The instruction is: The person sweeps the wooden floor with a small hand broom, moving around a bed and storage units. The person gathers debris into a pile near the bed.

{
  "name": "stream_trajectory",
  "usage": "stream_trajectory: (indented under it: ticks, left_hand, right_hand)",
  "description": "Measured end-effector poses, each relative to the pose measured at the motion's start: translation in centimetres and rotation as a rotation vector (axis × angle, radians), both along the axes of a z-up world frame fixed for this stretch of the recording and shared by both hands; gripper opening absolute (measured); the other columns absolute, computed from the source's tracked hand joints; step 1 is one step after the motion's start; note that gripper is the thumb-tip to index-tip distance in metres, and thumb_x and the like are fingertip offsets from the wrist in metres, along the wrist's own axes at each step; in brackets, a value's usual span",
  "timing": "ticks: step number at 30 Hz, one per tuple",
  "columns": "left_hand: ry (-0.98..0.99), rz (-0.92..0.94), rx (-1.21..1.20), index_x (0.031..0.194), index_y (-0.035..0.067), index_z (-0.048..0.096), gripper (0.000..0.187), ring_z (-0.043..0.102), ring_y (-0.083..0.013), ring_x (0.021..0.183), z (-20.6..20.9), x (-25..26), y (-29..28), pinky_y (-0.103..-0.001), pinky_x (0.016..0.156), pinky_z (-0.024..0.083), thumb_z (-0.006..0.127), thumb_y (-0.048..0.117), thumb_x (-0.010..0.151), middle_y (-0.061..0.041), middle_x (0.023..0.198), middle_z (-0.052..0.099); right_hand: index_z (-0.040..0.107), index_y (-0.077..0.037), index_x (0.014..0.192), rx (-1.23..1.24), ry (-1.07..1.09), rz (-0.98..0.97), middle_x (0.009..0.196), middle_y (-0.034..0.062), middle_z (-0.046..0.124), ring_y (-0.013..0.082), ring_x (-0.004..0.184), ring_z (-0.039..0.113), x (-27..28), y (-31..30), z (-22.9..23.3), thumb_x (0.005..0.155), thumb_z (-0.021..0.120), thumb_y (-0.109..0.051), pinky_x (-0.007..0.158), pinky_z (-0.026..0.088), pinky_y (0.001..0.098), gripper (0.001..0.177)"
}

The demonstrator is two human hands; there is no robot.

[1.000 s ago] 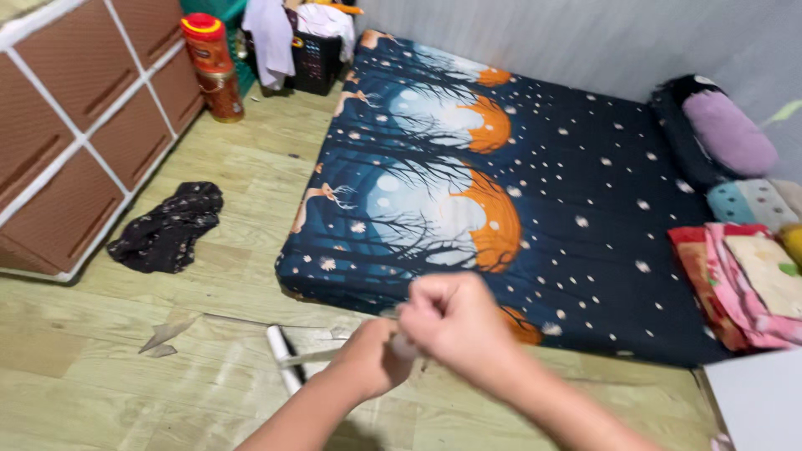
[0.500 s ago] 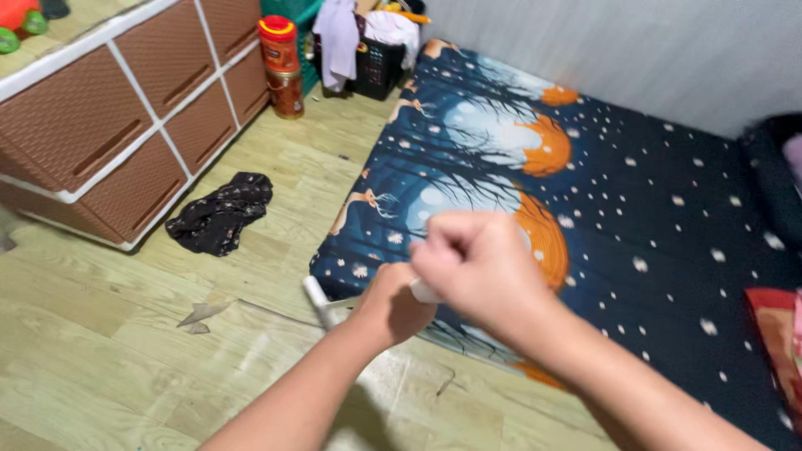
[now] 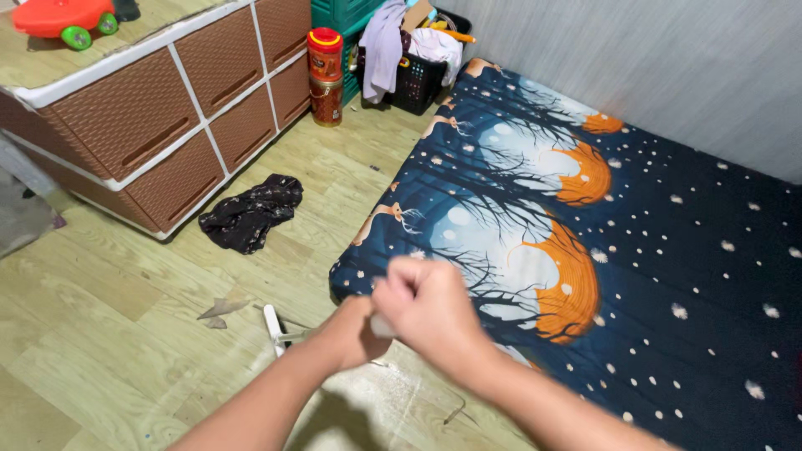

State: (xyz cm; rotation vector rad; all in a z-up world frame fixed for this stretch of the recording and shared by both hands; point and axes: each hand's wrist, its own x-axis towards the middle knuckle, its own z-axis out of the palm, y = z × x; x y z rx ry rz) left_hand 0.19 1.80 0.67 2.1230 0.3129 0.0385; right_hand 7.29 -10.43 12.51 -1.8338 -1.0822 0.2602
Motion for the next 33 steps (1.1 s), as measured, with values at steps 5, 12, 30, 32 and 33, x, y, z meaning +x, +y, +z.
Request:
stream_trajectory:
  ticks: [5, 12, 30, 32, 33]
  left_hand:
    - [-0.063, 0.041, 0.055, 0.092, 0.008, 0.077, 0.018, 0.080, -0.0246, 0.092, 1.3, 6.4, 2.1, -0.038, 0.081, 0.058, 0.061, 0.014, 0.085, -0.015, 0.091, 0.080]
    - [-0.294, -0.035, 0.149, 0.102, 0.004, 0.067, 0.020, 0.070, -0.0303, 0.100, -1.5, 7.9, 5.1, -0.040, 0.083, 0.055, 0.062, 0.010, 0.084, -0.017, 0.105, 0.073]
    - [-0.070, -0.032, 0.206, 0.103, 0.009, 0.073, 0.022, 0.074, -0.0295, 0.097, 2.0, 12.9, 12.1, -0.039, 0.085, 0.057, 0.062, 0.009, 0.084, -0.016, 0.101, 0.077]
    - [-0.407, -0.140, 0.471, 0.105, 0.009, 0.071, 0.020, 0.071, -0.0325, 0.099, 1.7, 14.6, 12.5, -0.040, 0.084, 0.055, 0.063, 0.007, 0.087, -0.017, 0.104, 0.075]
    - [-0.521, -0.175, 0.260, 0.104, 0.008, 0.069, 0.019, 0.071, -0.0320, 0.099, 1.0, 14.4, 12.7, -0.040, 0.084, 0.055, 0.065, 0.008, 0.086, -0.018, 0.103, 0.073]
  right_hand:
    - [0.039, -0.003, 0.058, 0.037, 0.008, -0.017, 0.054, 0.0012, 0.039, 0.0056, 0.057, 0.036, 4.2, 1.9, 2.8, 0.085, 0.065, -0.012, 0.045, 0.033, 0.0324, 0.038]
    - [0.043, -0.002, 0.059, -0.008, -0.162, 0.116, 0.052, 0.0025, 0.045, 0.0065, 0.049, 0.040, 5.0, 5.7, 1.2, 0.079, 0.065, -0.008, 0.045, 0.039, 0.0308, 0.030]
    - [0.042, -0.001, 0.057, -0.057, 0.098, -0.035, 0.051, 0.0043, 0.050, 0.0079, 0.050, 0.054, 9.2, 12.1, 5.8, 0.082, 0.065, -0.011, 0.044, 0.044, 0.0325, 0.035]
    - [0.049, -0.003, 0.061, -0.050, -0.178, -0.011, 0.053, 0.0059, 0.050, 0.0093, 0.050, 0.050, 9.2, 12.7, 5.3, 0.081, 0.063, -0.009, 0.047, 0.045, 0.0318, 0.025]
    - [0.053, -0.004, 0.064, -0.048, -0.316, 0.006, 0.055, 0.0067, 0.050, 0.0099, 0.050, 0.049, 8.9, 13.1, 4.8, 0.081, 0.063, -0.008, 0.048, 0.046, 0.0314, 0.020]
